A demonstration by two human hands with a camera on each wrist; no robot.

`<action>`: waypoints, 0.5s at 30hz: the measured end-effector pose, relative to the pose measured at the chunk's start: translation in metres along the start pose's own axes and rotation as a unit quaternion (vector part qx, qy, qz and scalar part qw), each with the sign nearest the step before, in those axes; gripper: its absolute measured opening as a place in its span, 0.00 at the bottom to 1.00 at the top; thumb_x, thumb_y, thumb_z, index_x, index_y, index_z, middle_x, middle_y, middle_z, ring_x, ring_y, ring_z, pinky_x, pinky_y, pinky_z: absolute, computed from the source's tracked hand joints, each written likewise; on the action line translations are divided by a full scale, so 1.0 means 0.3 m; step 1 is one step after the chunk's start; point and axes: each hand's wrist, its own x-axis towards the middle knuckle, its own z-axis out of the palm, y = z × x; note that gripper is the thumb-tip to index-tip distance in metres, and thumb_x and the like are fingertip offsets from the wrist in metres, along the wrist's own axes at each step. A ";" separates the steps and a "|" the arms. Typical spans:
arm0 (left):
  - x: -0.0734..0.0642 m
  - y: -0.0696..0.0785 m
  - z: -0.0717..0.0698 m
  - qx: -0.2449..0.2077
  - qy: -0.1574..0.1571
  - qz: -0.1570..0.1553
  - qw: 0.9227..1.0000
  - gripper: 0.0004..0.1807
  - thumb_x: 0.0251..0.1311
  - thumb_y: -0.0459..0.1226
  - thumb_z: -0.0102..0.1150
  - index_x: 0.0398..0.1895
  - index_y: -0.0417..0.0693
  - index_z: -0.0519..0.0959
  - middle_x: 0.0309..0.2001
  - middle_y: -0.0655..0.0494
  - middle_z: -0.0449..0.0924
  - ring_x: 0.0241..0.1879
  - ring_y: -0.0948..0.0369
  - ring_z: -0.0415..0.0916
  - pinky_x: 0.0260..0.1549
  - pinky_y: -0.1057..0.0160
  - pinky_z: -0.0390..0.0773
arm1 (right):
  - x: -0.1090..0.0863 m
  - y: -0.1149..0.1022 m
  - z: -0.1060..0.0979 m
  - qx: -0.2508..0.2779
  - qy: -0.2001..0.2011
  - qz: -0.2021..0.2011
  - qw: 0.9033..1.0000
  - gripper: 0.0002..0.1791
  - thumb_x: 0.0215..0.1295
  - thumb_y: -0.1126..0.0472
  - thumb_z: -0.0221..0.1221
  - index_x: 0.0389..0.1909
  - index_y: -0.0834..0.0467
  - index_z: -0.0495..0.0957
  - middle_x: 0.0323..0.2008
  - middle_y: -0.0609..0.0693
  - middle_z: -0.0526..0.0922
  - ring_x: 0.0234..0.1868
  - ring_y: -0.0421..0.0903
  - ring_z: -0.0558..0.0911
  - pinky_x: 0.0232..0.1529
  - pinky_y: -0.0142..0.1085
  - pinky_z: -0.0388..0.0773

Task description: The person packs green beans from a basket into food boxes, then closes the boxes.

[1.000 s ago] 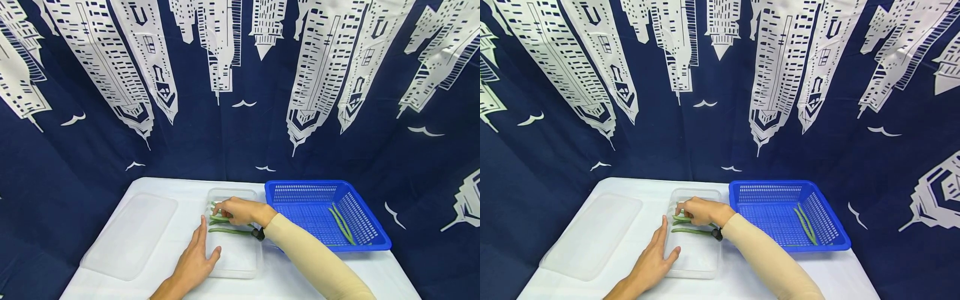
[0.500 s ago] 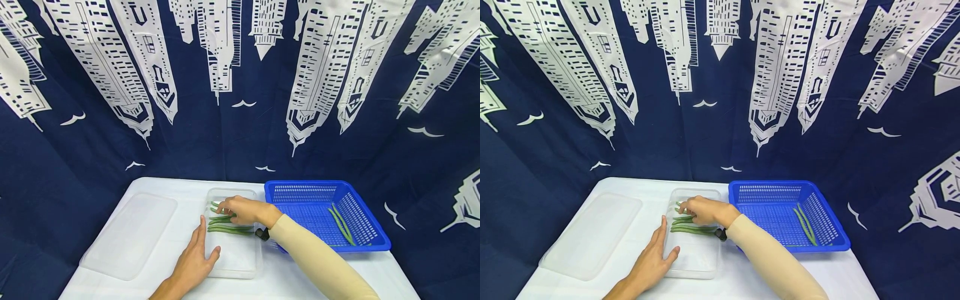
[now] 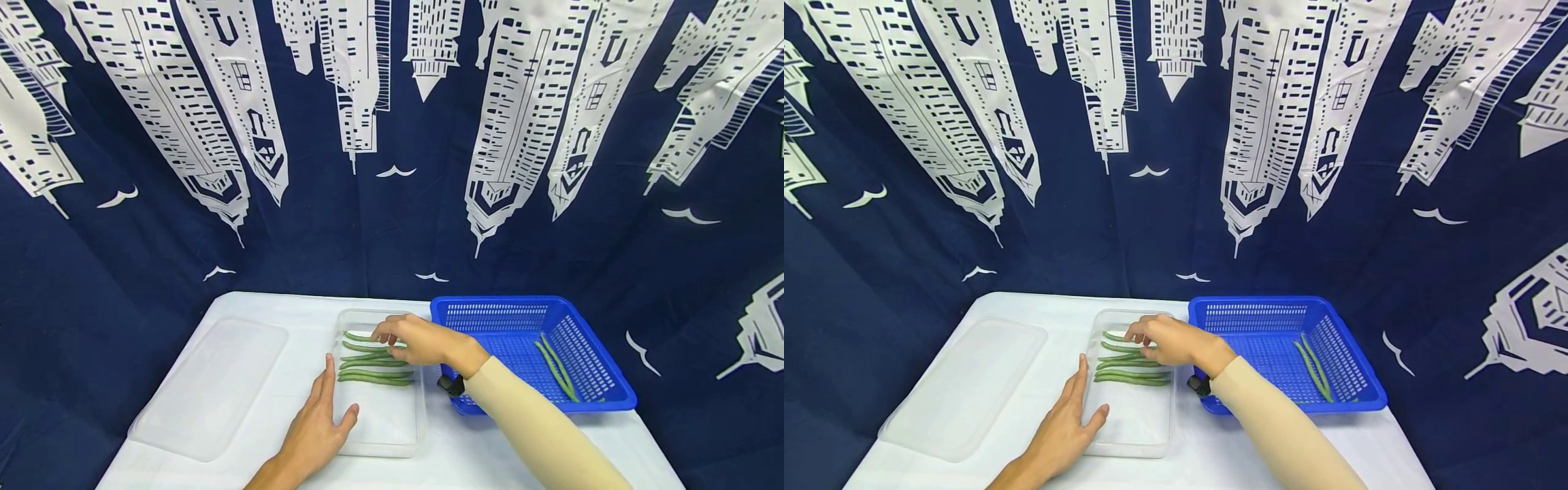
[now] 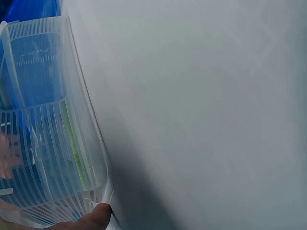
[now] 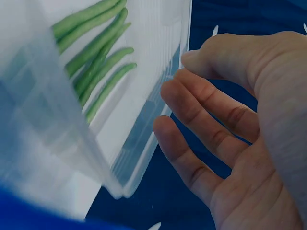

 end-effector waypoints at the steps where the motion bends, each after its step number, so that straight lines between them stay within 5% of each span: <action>1: 0.000 -0.001 0.000 0.000 0.002 0.001 1.000 0.60 0.82 0.48 0.69 0.99 0.44 0.38 0.91 0.32 0.60 0.81 0.28 0.76 0.69 0.26 0.84 | -0.010 0.005 -0.005 0.003 0.005 0.001 1.000 0.21 0.80 0.73 0.65 0.69 0.60 0.88 0.63 0.57 0.93 0.57 0.52 0.94 0.64 0.47 0.93; 15: -0.005 -0.001 0.005 -0.002 0.010 0.000 1.000 0.59 0.82 0.48 0.69 0.99 0.45 0.40 0.91 0.32 0.61 0.80 0.27 0.76 0.68 0.25 0.84 | -0.189 0.105 -0.078 -0.011 0.061 0.056 0.997 0.21 0.79 0.73 0.66 0.68 0.60 0.88 0.53 0.54 0.94 0.54 0.50 0.93 0.59 0.52 0.94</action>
